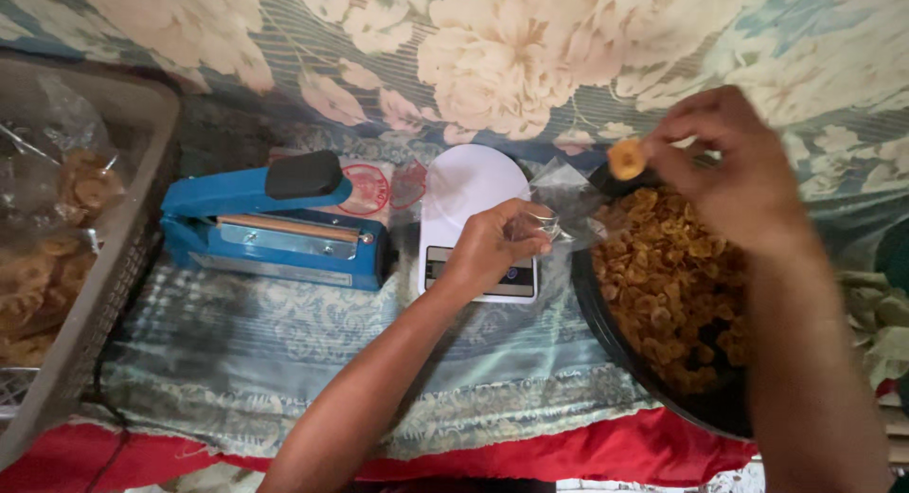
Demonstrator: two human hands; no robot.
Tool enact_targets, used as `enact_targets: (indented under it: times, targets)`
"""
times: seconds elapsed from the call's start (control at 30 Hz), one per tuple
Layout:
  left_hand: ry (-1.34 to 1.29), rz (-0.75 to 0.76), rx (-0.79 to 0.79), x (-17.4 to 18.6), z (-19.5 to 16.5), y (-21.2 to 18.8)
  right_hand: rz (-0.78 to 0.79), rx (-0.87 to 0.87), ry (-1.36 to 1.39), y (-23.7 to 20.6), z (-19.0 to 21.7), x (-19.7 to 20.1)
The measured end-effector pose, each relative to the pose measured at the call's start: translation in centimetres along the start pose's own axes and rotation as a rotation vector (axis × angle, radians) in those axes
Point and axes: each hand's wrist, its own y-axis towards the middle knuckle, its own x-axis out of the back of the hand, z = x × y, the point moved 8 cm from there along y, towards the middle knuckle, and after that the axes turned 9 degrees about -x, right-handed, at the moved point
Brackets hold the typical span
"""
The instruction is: The person weighs dried fruit slices on a digital scale, places them into clear plastic bags, and seals the bags using a handheld heat sealer. The sealed packages are then placed into a plastic basket.
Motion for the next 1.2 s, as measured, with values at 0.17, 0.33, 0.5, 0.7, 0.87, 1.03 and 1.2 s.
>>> enact_targets:
  times: [0.17,0.33,0.5,0.7,0.87,1.03,1.2]
  targets:
    - [0.094,-0.009,-0.027,0.2,-1.0,0.0,0.010,0.004,-0.063,0.2,2.2,-2.2]
    - [0.039,-0.013,-0.027,0.2,-0.7,0.1,0.056,-0.013,-0.118,0.1,2.0,-3.1]
    - [-0.045,0.028,0.000,-0.3,0.6,0.1,0.167,-0.075,-0.140,-0.3,1.4,-4.7]
    - [-0.083,0.075,0.074,-0.6,2.5,0.2,0.368,-0.080,-0.048,-0.3,1.8,-5.6]
    - [-0.300,0.118,-0.051,-1.0,1.5,0.3,0.541,-0.168,0.023,-0.8,2.3,-5.5]
    - [-0.377,0.116,0.108,-1.7,2.1,-0.1,0.383,0.099,-0.048,-1.2,4.6,-4.4]
    - [-0.285,0.094,0.081,-1.2,1.9,0.0,0.328,-0.105,0.165,1.0,-2.3,-2.6]
